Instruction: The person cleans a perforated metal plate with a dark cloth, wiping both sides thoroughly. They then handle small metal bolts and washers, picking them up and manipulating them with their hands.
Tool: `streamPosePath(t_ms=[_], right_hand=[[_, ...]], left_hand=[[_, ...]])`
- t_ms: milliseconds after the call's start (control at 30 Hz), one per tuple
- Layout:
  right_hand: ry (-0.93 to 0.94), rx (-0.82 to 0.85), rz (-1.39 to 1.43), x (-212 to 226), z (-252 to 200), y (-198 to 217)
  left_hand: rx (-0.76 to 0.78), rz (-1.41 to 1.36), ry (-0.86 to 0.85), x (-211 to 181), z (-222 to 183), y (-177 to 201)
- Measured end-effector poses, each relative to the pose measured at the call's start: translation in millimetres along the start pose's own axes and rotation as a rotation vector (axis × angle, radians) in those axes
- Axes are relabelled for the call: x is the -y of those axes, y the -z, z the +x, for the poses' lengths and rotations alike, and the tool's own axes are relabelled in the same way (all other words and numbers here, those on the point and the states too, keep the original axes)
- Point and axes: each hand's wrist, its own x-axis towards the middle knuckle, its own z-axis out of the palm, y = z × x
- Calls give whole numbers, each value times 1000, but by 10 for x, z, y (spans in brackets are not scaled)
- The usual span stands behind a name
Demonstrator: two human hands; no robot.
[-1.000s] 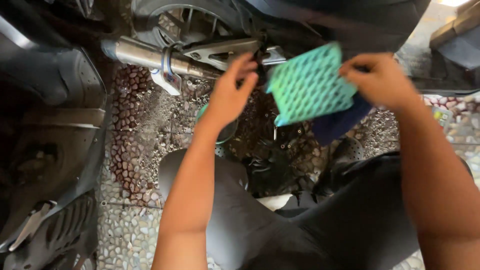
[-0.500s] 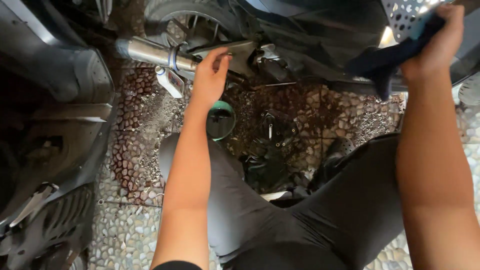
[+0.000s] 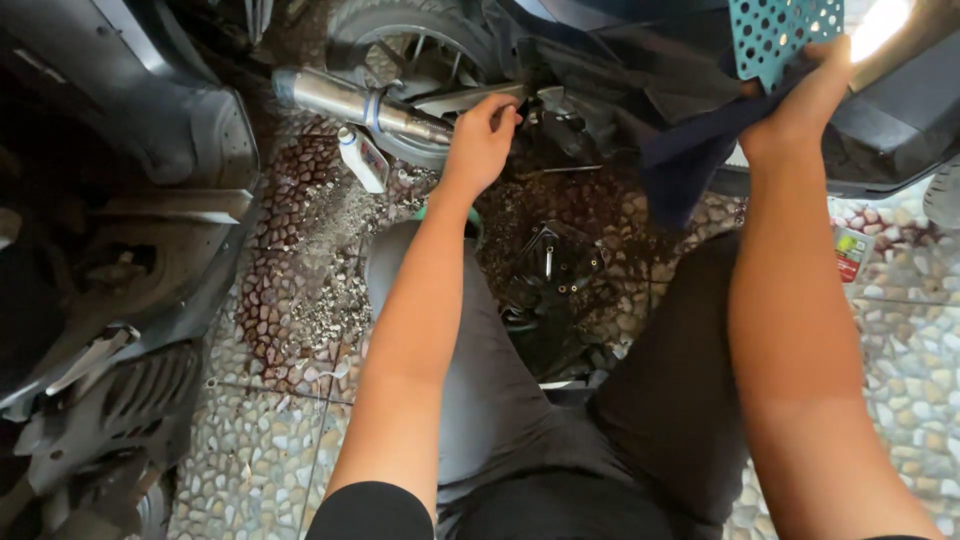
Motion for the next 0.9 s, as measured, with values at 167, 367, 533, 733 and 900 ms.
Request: streamPosePath(t_ms=[167,367,533,733,900], right_hand=[[63,-107,26,-106,-86,-91],[229,-242,-13,-448,-65,-22],[208,-414,-236,-674,-553,-496],[-51,-336,-136,-691,-1023,-831],[-267,-283,-395,-756,-1214,-915]], left_hand=[[-42,19,30,-30,-85,46],[-139,28,54,-59,-165,163],[-232,-132,92,109,-11,115],[-201,-421,26,-29,452,-150],[-177,-170,51,-325,661,-230]])
